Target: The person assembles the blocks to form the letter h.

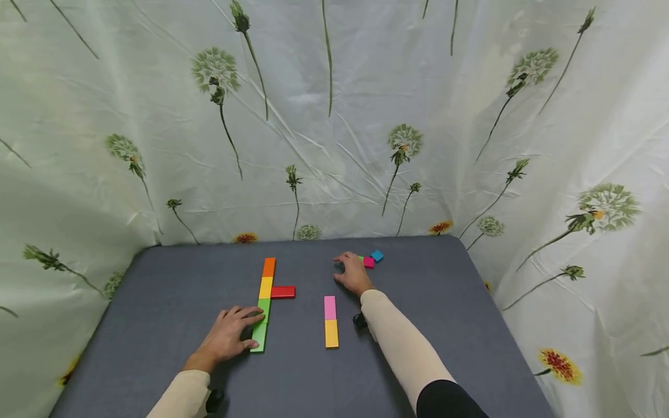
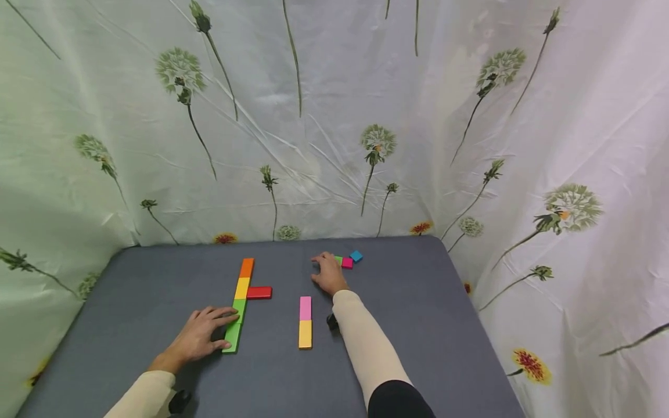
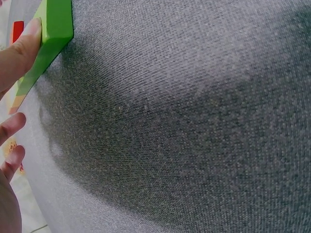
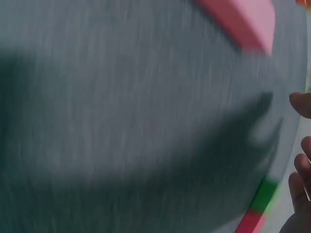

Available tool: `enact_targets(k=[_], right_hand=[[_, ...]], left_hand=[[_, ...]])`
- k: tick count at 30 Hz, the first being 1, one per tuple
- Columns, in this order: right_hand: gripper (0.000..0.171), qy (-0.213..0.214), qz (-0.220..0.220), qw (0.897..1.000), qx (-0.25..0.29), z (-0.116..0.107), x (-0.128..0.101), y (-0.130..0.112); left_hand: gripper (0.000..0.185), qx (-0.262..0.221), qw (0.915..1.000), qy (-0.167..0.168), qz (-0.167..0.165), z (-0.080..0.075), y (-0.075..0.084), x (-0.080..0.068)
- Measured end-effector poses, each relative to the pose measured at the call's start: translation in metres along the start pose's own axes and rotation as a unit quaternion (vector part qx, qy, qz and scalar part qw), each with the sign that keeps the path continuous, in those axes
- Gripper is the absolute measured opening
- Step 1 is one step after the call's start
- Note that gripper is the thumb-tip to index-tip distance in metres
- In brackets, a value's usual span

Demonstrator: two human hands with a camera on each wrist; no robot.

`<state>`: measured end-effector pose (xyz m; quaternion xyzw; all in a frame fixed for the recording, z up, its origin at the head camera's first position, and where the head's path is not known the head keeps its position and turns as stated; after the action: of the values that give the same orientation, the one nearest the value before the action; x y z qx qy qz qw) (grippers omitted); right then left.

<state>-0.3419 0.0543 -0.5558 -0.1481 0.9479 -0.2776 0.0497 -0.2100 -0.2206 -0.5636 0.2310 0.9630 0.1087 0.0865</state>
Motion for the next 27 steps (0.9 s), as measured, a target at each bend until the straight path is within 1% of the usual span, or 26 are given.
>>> enact_targets(k=[3,5,11,15,19,22,27], right_hand=[[0.043,0.025,0.012,1.0,0.0,-0.013,-0.002,0.017],[0.043,0.033,0.015,0.999,-0.006,-0.019,-0.003,0.026],[0.042,0.023,0.027,0.998,-0.046,-0.032,-0.005,0.046],[0.04,0.014,0.015,0.998,-0.064,-0.036,-0.001,0.05],[0.038,-0.001,0.004,0.997,-0.076,-0.033,0.002,0.05],[0.036,-0.01,0.004,0.997,-0.082,-0.03,0.003,0.051],[0.034,-0.013,0.006,0.996,-0.089,-0.03,0.005,0.052]], left_hand=[[0.063,0.001,1.0,0.002,-0.005,0.0,-0.001,0.0],[0.062,0.004,1.0,0.004,-0.007,0.0,-0.001,-0.002],[0.062,-0.002,1.0,0.008,0.003,0.001,0.001,-0.002],[0.063,0.001,1.0,0.008,-0.001,0.001,0.0,-0.001],[0.064,0.002,1.0,0.001,-0.005,0.002,-0.002,-0.001],[0.064,0.002,1.0,-0.004,-0.005,0.002,-0.002,0.0],[0.064,0.0,1.0,-0.006,-0.005,0.001,-0.002,0.003]])
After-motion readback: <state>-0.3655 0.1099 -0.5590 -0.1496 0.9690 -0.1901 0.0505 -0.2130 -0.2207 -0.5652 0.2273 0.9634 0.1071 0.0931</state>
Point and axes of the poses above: each hand's wrist, its own x-axis towards the middle knuckle, its own z-axis out of the palm, y = z × x, the point moved 7 cm from there along x, towards the middle knuckle, and after that the axes turned 5 degrees about -y, right-handed, at the moved point
